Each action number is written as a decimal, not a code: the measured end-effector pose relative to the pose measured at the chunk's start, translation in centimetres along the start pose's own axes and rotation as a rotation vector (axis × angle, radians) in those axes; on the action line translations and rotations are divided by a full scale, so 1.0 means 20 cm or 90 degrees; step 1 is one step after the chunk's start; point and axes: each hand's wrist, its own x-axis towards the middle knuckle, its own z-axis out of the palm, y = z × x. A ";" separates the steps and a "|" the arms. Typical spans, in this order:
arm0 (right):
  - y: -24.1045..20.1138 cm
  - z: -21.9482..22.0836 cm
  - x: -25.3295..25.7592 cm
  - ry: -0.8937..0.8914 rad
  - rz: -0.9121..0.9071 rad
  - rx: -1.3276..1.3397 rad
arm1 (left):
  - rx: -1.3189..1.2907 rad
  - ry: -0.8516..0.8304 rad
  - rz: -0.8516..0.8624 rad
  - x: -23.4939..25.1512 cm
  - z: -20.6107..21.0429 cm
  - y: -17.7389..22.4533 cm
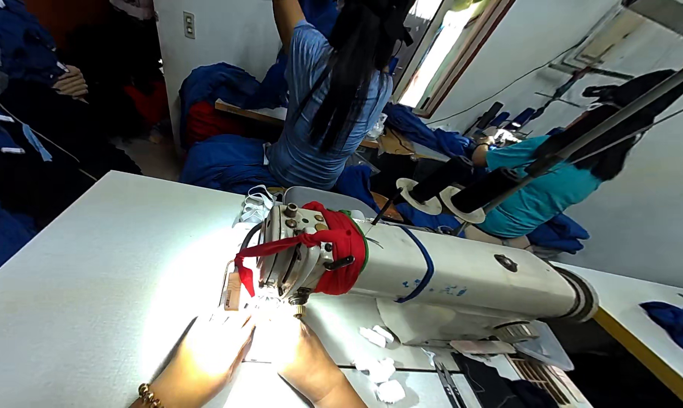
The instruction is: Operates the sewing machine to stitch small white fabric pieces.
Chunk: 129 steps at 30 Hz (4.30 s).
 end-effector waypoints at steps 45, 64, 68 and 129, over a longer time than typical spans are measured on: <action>0.07 0.01 0.01 0.007 0.053 0.075 | -0.039 -0.028 -0.060 -0.04 0.02 -0.04; 0.06 0.06 0.01 0.080 -0.073 -0.051 | -0.062 -0.051 -0.052 -0.04 0.02 -0.04; 0.05 0.06 0.02 0.080 -0.045 -0.043 | -0.058 -0.046 -0.060 -0.04 0.02 -0.03; 0.31 -1.33 -0.45 0.450 -0.007 -0.070 | -0.055 -0.280 -0.190 0.08 -0.06 -0.03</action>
